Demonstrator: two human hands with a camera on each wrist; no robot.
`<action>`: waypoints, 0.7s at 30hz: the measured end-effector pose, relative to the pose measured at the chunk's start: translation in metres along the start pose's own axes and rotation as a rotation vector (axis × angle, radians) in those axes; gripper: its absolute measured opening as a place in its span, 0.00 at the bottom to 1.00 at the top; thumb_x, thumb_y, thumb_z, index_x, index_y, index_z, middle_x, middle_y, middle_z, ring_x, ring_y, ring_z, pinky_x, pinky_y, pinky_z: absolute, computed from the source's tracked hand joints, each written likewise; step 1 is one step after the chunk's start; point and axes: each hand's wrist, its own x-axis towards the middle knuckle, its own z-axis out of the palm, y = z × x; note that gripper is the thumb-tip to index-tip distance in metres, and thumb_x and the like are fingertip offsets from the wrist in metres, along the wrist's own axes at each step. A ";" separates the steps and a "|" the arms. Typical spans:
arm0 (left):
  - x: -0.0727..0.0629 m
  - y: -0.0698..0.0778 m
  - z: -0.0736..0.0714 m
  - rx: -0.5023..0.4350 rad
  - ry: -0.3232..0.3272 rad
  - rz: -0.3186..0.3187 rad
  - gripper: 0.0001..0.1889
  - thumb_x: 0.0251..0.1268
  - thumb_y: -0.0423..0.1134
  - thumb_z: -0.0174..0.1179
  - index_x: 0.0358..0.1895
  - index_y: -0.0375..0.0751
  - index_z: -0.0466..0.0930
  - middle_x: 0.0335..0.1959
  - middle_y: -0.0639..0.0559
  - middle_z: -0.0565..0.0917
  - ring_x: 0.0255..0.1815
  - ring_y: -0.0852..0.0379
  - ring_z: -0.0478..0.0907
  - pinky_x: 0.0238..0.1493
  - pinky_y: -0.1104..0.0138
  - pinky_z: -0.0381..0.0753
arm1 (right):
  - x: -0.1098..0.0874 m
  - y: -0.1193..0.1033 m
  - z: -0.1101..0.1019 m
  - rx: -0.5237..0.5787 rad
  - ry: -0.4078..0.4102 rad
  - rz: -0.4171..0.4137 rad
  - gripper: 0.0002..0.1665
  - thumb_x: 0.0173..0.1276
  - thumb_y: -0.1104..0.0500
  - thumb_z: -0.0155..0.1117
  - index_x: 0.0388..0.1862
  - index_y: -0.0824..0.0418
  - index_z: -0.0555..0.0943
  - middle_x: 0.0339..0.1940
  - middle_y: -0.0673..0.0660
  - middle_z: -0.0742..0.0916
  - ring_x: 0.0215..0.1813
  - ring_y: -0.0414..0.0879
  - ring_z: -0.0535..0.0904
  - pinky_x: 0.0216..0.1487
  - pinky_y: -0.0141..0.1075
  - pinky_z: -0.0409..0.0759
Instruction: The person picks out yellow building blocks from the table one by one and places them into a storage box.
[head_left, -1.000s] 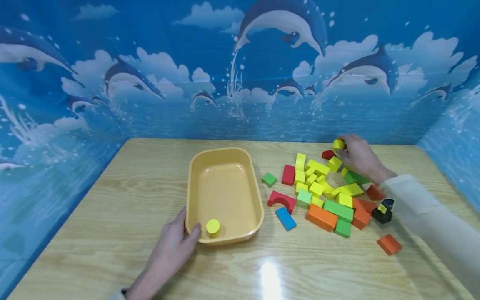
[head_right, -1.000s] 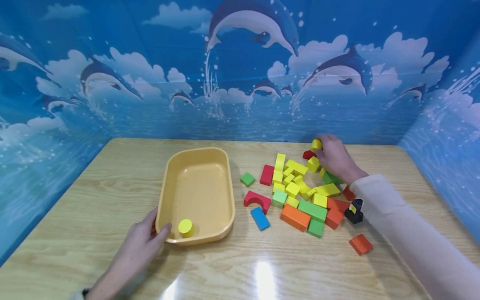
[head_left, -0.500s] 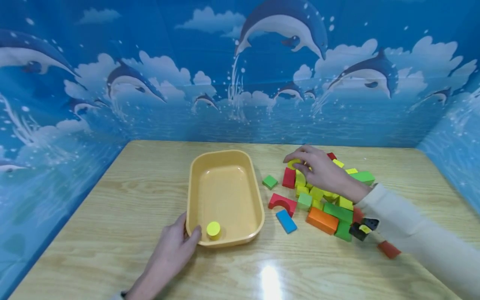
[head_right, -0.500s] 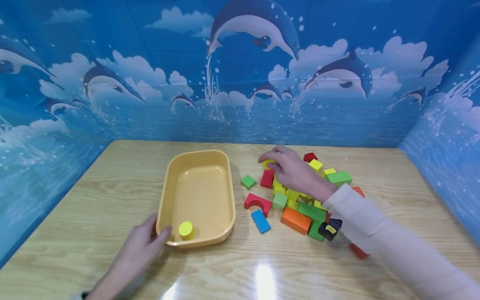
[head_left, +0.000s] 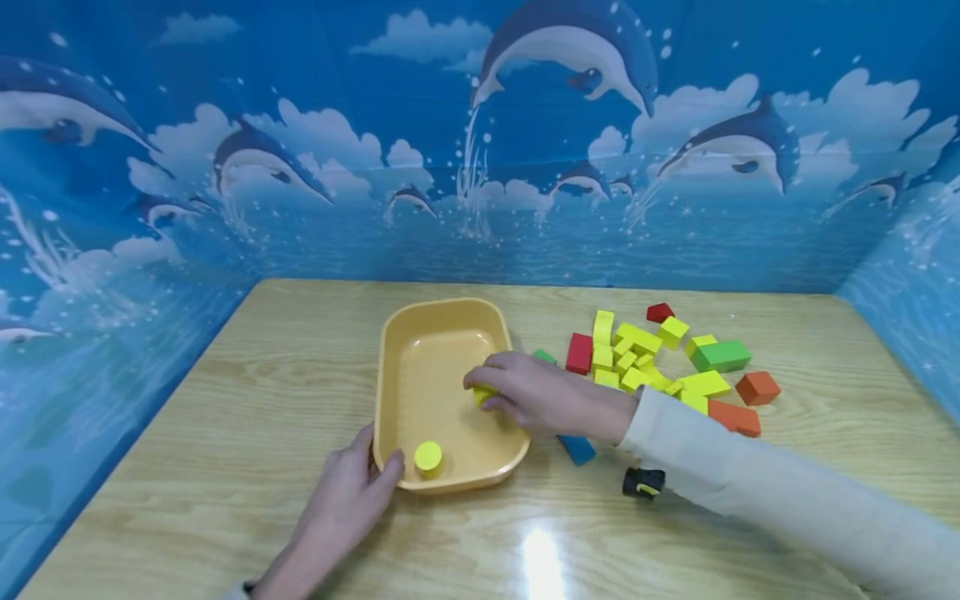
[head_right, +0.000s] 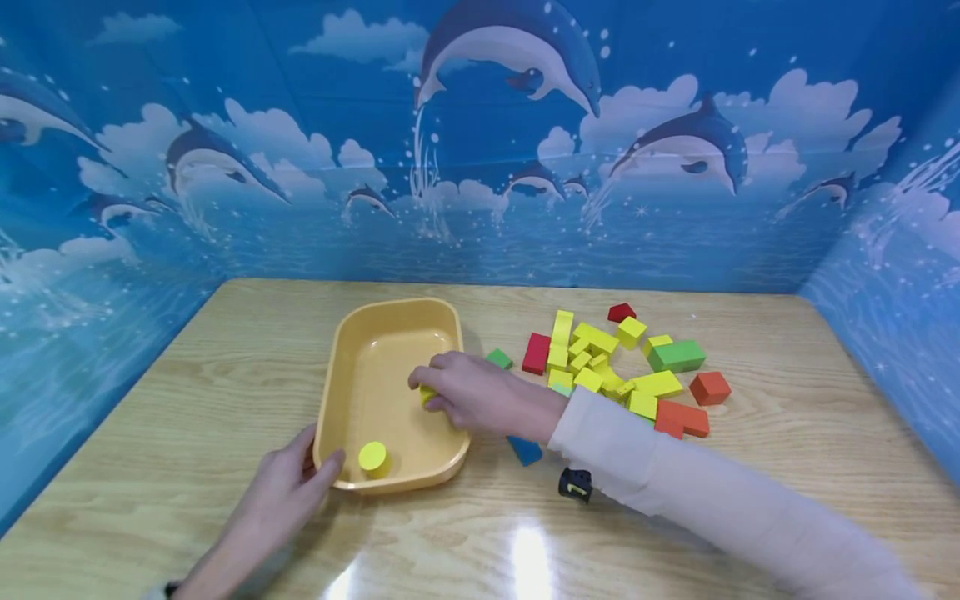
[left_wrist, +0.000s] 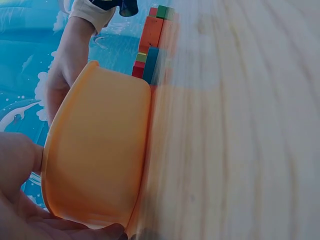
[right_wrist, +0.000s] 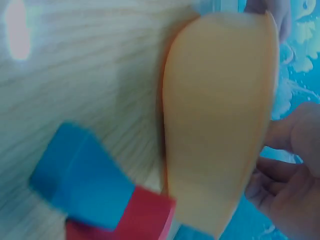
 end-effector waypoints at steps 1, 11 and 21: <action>0.000 0.000 0.000 -0.003 -0.003 -0.003 0.25 0.66 0.36 0.57 0.64 0.28 0.69 0.20 0.53 0.73 0.18 0.60 0.67 0.17 0.67 0.67 | 0.003 -0.003 0.003 -0.003 -0.031 0.010 0.18 0.69 0.61 0.62 0.57 0.62 0.77 0.46 0.54 0.84 0.45 0.43 0.79 0.45 0.33 0.79; 0.000 0.001 0.001 -0.016 -0.012 -0.024 0.25 0.66 0.37 0.57 0.64 0.27 0.68 0.38 0.45 0.84 0.28 0.61 0.75 0.25 0.69 0.75 | 0.022 -0.022 0.022 0.075 -0.280 0.091 0.07 0.69 0.65 0.60 0.45 0.62 0.81 0.33 0.49 0.81 0.34 0.39 0.74 0.38 0.26 0.75; 0.000 0.000 0.001 -0.020 -0.018 -0.036 0.26 0.67 0.37 0.57 0.64 0.27 0.68 0.44 0.39 0.84 0.34 0.59 0.79 0.30 0.69 0.78 | 0.023 -0.022 0.031 0.125 -0.198 0.031 0.13 0.69 0.69 0.57 0.49 0.62 0.83 0.43 0.53 0.86 0.39 0.36 0.78 0.45 0.24 0.77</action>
